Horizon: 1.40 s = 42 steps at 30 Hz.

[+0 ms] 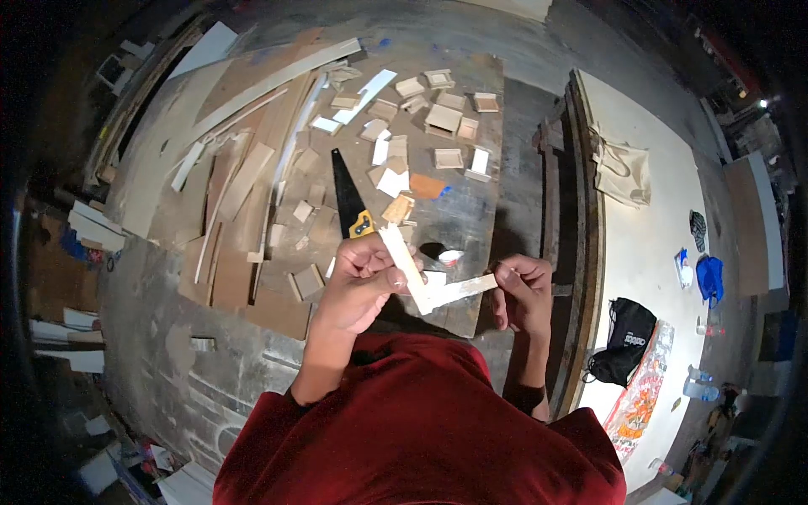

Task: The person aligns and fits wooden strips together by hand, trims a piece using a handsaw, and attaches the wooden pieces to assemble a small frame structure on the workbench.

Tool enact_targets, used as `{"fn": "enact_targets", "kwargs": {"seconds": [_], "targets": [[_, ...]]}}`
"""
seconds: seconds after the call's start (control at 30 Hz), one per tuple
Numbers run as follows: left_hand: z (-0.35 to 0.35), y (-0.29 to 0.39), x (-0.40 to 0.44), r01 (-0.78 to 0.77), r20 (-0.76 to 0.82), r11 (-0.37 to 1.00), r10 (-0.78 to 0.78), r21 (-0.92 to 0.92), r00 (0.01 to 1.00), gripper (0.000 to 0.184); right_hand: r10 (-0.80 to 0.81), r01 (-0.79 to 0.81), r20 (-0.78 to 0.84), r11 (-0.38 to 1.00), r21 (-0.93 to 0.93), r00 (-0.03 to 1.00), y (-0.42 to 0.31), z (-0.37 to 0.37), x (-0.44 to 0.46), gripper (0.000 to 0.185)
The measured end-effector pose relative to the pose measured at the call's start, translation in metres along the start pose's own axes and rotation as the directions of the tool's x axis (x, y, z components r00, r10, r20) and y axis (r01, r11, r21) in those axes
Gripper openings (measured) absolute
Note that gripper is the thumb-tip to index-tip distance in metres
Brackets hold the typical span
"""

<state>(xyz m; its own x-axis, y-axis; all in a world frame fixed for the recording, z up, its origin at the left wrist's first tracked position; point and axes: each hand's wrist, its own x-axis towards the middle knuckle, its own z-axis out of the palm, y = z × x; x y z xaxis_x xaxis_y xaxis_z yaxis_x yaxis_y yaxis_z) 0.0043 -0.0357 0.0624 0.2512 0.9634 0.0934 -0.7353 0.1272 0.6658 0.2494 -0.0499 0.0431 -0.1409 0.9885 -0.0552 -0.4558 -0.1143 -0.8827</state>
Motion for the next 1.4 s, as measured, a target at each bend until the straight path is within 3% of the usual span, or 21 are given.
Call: {"fn": "enact_targets", "kwargs": {"seconds": [0.13,0.2,0.23,0.27,0.4,0.47,0.5,0.53,0.6,0.63,0.93,1.3,1.4], "targets": [[-0.004,-0.026,0.005,0.019,-0.030,0.999,-0.020,-0.032,0.999,0.023,0.056,-0.057,-0.041,0.998,-0.028,0.998,-0.001,-0.028,-0.002,0.021],[-0.007,-0.039,0.010,0.013,-0.011,1.000,-0.013,-0.020,1.000,0.028,0.046,-0.042,-0.020,0.989,0.139,0.999,-0.007,-0.034,-0.002,0.020],[-0.006,-0.045,0.012,-0.005,-0.020,1.000,0.005,-0.017,1.000,0.030,0.049,-0.044,-0.035,0.989,0.138,0.998,-0.011,-0.033,-0.003,0.019],[-0.004,-0.051,0.013,-0.020,-0.028,1.000,0.020,-0.015,0.999,0.032,0.086,-0.083,-0.093,0.996,0.036,0.992,-0.014,-0.030,-0.005,0.022],[0.007,-0.071,0.021,-0.030,0.001,0.999,0.030,-0.041,1.000,0.037,0.080,-0.076,-0.068,0.996,0.052,0.994,-0.020,-0.057,-0.007,0.018],[-0.006,-0.079,0.021,-0.069,-0.059,0.997,0.071,0.025,0.996,0.036,0.084,-0.103,-0.177,0.989,-0.103,0.981,-0.017,-0.068,-0.007,0.018],[-0.003,-0.085,0.029,-0.135,0.031,0.989,0.137,-0.055,0.990,0.034,0.036,-0.033,-0.122,0.999,0.028,0.992,-0.014,-0.067,-0.005,0.019],[0.001,-0.080,0.034,-0.047,0.039,0.999,0.048,-0.006,0.998,0.030,-0.019,0.035,-0.112,0.989,0.141,0.993,-0.015,-0.068,-0.006,0.019],[0.016,-0.084,0.038,-0.022,-0.037,0.999,0.024,0.047,0.999,0.027,0.076,-0.059,-0.238,0.995,0.079,0.968,-0.018,-0.071,-0.006,0.018],[0.018,-0.086,0.041,-0.033,0.006,0.999,0.033,0.029,0.999,0.026,0.090,-0.069,-0.245,0.993,0.091,0.965,-0.017,-0.069,-0.004,0.018],[0.014,-0.094,0.055,0.002,-0.080,0.994,0.007,0.111,0.997,0.027,0.096,-0.058,-0.210,0.981,0.183,0.973,-0.023,-0.085,0.009,0.017],[0.008,-0.096,0.055,-0.045,-0.165,0.997,0.056,0.067,0.985,0.031,0.153,-0.121,-0.205,0.980,0.158,0.967,-0.015,-0.082,0.026,0.017],[0.002,-0.091,0.053,-0.066,-0.194,0.997,0.073,0.045,0.978,0.031,0.179,-0.170,-0.174,0.983,0.066,0.968,-0.009,-0.080,0.032,0.017]]}}
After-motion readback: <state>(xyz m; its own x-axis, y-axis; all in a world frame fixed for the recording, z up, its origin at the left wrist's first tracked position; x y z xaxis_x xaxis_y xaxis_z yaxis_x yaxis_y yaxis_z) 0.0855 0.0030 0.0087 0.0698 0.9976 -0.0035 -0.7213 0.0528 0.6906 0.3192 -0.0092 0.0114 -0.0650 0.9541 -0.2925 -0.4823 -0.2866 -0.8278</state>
